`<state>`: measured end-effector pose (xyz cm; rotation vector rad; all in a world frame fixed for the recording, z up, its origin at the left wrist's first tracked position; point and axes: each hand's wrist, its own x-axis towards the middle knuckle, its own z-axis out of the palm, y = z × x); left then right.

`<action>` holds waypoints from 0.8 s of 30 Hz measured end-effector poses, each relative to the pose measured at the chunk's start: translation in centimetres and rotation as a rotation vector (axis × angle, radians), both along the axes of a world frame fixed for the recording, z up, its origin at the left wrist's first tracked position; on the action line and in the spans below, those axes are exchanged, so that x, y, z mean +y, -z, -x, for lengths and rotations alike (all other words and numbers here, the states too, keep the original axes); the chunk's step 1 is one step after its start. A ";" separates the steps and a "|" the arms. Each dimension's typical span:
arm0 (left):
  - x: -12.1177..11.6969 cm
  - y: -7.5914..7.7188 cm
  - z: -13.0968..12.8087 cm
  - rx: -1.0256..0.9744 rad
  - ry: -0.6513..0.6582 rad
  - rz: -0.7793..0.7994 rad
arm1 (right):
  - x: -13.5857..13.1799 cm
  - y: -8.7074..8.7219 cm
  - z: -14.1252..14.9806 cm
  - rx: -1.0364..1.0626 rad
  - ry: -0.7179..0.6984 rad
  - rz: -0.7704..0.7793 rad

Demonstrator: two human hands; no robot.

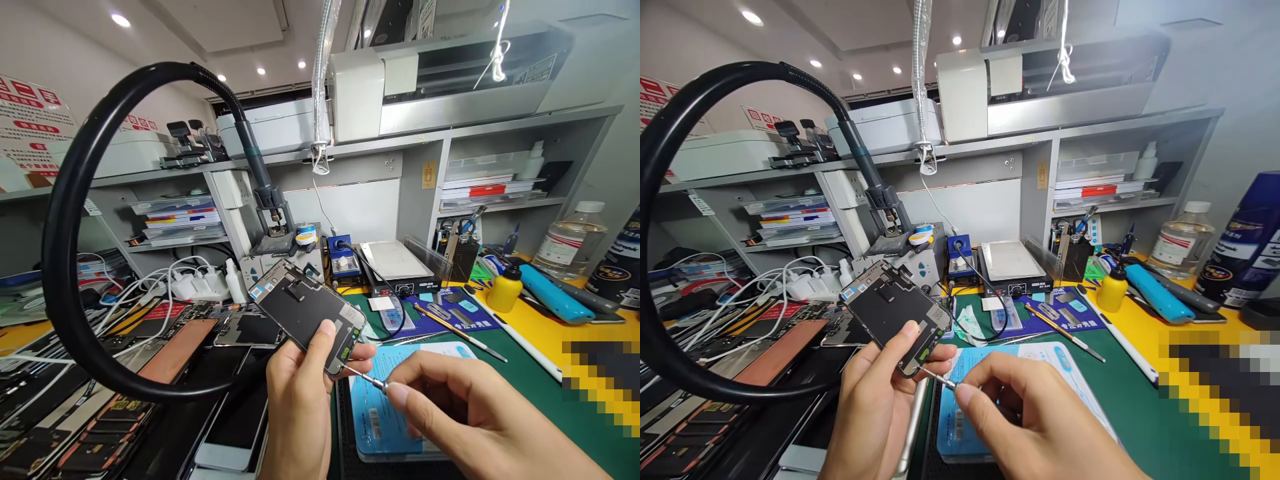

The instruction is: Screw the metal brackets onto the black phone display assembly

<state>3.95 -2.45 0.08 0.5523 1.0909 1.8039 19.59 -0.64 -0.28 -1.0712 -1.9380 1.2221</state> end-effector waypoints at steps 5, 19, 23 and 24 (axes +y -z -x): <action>0.1 -0.2 -0.3 0.002 -0.024 0.006 | -0.2 0.4 0.2 0.090 0.021 0.063; 0.0 -0.6 -0.2 -0.064 -0.025 -0.053 | -0.1 0.3 1.2 0.057 -0.013 0.183; 0.0 -0.5 0.0 -0.055 0.008 -0.061 | 0.2 0.5 1.3 0.129 0.001 0.165; 0.0 -0.5 0.0 -0.052 0.011 -0.065 | 0.3 0.5 1.3 0.101 -0.013 0.189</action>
